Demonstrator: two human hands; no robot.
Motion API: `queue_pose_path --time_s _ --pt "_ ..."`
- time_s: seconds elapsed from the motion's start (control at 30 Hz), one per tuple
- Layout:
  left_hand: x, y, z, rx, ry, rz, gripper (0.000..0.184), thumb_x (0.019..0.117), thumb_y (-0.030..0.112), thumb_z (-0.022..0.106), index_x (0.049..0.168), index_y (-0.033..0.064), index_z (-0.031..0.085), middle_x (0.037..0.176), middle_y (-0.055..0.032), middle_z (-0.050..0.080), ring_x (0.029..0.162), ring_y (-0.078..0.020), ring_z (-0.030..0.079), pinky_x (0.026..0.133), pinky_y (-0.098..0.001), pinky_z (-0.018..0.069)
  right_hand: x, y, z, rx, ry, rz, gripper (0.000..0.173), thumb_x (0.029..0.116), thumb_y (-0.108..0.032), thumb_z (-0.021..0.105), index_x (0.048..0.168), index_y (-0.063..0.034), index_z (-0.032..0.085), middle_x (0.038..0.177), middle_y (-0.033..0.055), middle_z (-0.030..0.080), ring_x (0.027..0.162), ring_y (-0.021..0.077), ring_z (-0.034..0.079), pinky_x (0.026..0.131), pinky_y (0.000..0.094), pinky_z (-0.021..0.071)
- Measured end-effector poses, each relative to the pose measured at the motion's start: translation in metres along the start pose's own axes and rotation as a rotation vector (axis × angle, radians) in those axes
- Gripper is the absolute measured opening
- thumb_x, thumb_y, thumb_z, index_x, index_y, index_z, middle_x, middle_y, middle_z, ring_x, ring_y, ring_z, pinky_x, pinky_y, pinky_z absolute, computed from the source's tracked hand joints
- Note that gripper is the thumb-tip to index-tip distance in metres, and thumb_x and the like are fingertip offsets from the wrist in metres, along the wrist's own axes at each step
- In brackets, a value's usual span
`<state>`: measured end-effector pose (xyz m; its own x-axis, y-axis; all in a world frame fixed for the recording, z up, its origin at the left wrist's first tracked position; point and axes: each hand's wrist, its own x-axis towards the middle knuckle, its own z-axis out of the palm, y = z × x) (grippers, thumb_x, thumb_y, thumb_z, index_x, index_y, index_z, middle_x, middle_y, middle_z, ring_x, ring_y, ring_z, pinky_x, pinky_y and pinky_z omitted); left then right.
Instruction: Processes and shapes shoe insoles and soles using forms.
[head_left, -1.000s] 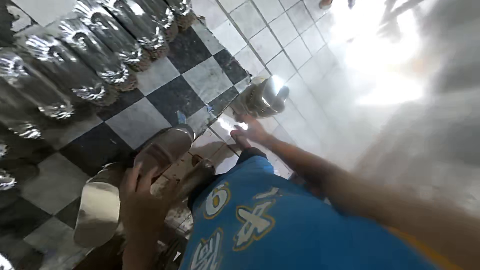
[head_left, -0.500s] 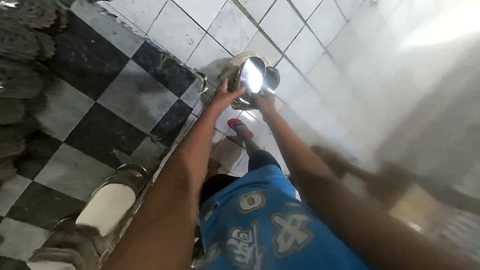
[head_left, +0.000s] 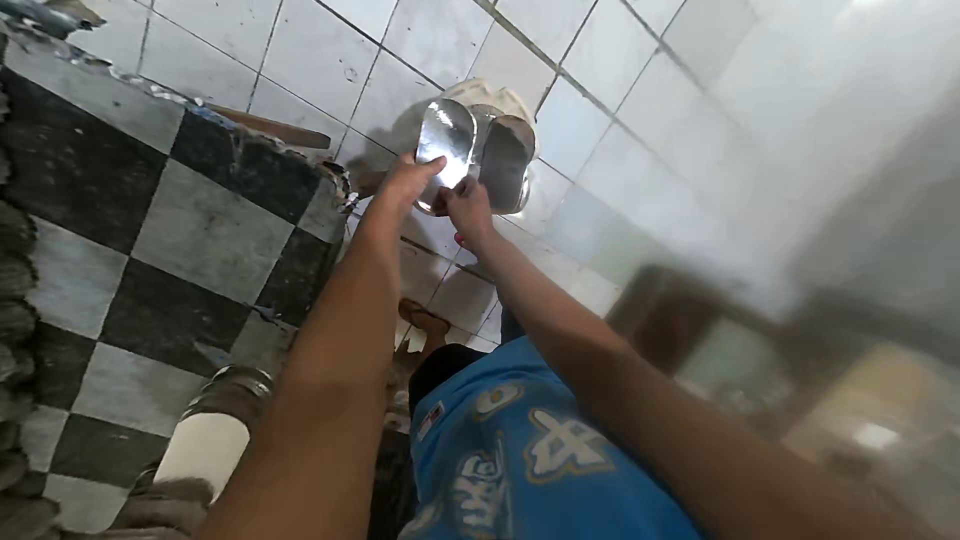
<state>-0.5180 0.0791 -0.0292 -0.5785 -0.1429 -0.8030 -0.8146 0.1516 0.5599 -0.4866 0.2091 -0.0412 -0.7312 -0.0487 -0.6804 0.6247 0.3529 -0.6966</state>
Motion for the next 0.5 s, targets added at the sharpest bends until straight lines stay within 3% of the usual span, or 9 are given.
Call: queue_pose_path --time_s 0.1,0.2,0.27,0.3,0.33,0.37,0.4,0.43,0.5 --pt "-0.038 0.001 -0.015 0.002 0.103 -0.044 0.07 0.0946 0.04 0.072 0.151 0.0092 0.045 0.143 -0.016 0.057 0.131 -0.0267 0.056 0.109 -0.0509 0.0469 -0.024 -0.004 0.009 -0.014 -0.052 -0.113 0.029 0.0952 -0.021 0.069 0.109 0.0042 0.063 0.106 0.0237 0.065 0.1 0.0346 0.065 0.088 0.0511 0.0563" --pt "-0.099 -0.007 -0.028 -0.102 0.189 0.036 0.067 0.0944 0.039 0.073 0.147 0.0065 0.047 0.141 -0.0129 0.059 0.128 -0.0209 0.058 0.108 -0.0459 0.0493 -0.071 -0.008 -0.003 -0.014 -0.063 -0.345 0.049 0.0959 -0.026 0.071 0.132 0.0038 0.059 0.123 0.0231 0.06 0.108 0.0314 0.063 0.092 0.0439 0.0568" --pt "-0.156 -0.017 -0.027 -0.314 0.161 0.076 0.057 0.0988 0.033 0.068 0.147 0.0106 0.047 0.136 -0.0049 0.062 0.12 -0.0117 0.061 0.102 -0.0361 0.0531 -0.111 -0.015 -0.025 -0.026 -0.097 -0.44 0.07 0.092 -0.037 0.075 0.145 -0.0003 0.048 0.145 0.0251 0.05 0.126 0.0359 0.056 0.099 0.0495 0.0532" --pt "-0.188 -0.024 -0.021 -0.403 0.162 0.066 0.049 0.1003 0.035 0.066 0.142 0.0139 0.051 0.125 -0.0005 0.066 0.107 -0.0071 0.064 0.091 -0.0304 0.0559 -0.133 -0.019 -0.038 -0.005 -0.185 -0.411 0.083 0.0911 -0.04 0.076 0.154 -0.0041 0.037 0.154 0.0219 0.043 0.131 0.0326 0.054 0.1 0.0483 0.0541" --pt "-0.219 -0.03 -0.012 -0.483 0.154 0.07 0.04 0.1027 0.035 0.062 0.137 0.0165 0.054 0.114 0.003 0.069 0.096 -0.0042 0.066 0.082 -0.0264 0.0583 -0.15 -0.024 -0.047 0.049 -0.275 -0.359 0.088 0.089 -0.037 0.079 0.157 -0.0055 0.032 0.15 0.0181 0.049 0.125 0.0262 0.06 0.098 0.0448 0.0567" --pt "-0.245 -0.04 -0.002 -0.539 0.157 0.059 0.035 0.1045 0.036 0.058 0.133 0.0176 0.055 0.106 0.0045 0.069 0.089 -0.0033 0.066 0.076 -0.0245 0.058 -0.167 -0.03 -0.055 0.092 -0.382 -0.289 0.082 0.0885 -0.03 0.081 0.154 -0.0048 0.037 0.134 0.0156 0.061 0.11 0.0212 0.067 0.091 0.0417 0.0601" --pt "-0.269 -0.049 0.006 -0.568 0.161 0.028 0.035 0.106 0.036 0.054 0.134 0.0162 0.053 0.105 0.0032 0.067 0.092 -0.0051 0.065 0.08 -0.0266 0.0573 -0.182 -0.036 -0.064 0.084 -0.496 -0.235 0.071 0.0889 -0.024 0.081 0.146 -0.003 0.045 0.117 0.0147 0.068 0.096 0.0193 0.07 0.084 0.0399 0.0608" --pt "-0.29 -0.059 0.009 -0.575 0.181 -0.009 0.035 0.1065 0.036 0.053 0.134 0.013 0.054 0.107 0.0007 0.066 0.096 -0.0069 0.064 0.084 -0.0283 0.0565 -0.193 -0.04 -0.072 0.031 -0.621 -0.211 0.063 0.0901 -0.021 0.079 0.143 -0.0031 0.049 0.111 0.0135 0.07 0.092 0.0184 0.07 0.083 0.039 0.0609" --pt "-0.328 -0.083 -0.006 -0.629 0.172 -0.006 0.048 0.1048 0.028 0.057 0.147 0.0069 0.045 0.13 -0.0057 0.064 0.117 -0.0121 0.063 0.099 -0.0327 0.0545 -0.205 -0.05 -0.086 -0.118 -0.845 -0.228 0.055 0.0906 -0.016 0.078 0.138 -0.0027 0.055 0.108 0.0125 0.07 0.09 0.0167 0.069 0.082 0.0375 0.0607"
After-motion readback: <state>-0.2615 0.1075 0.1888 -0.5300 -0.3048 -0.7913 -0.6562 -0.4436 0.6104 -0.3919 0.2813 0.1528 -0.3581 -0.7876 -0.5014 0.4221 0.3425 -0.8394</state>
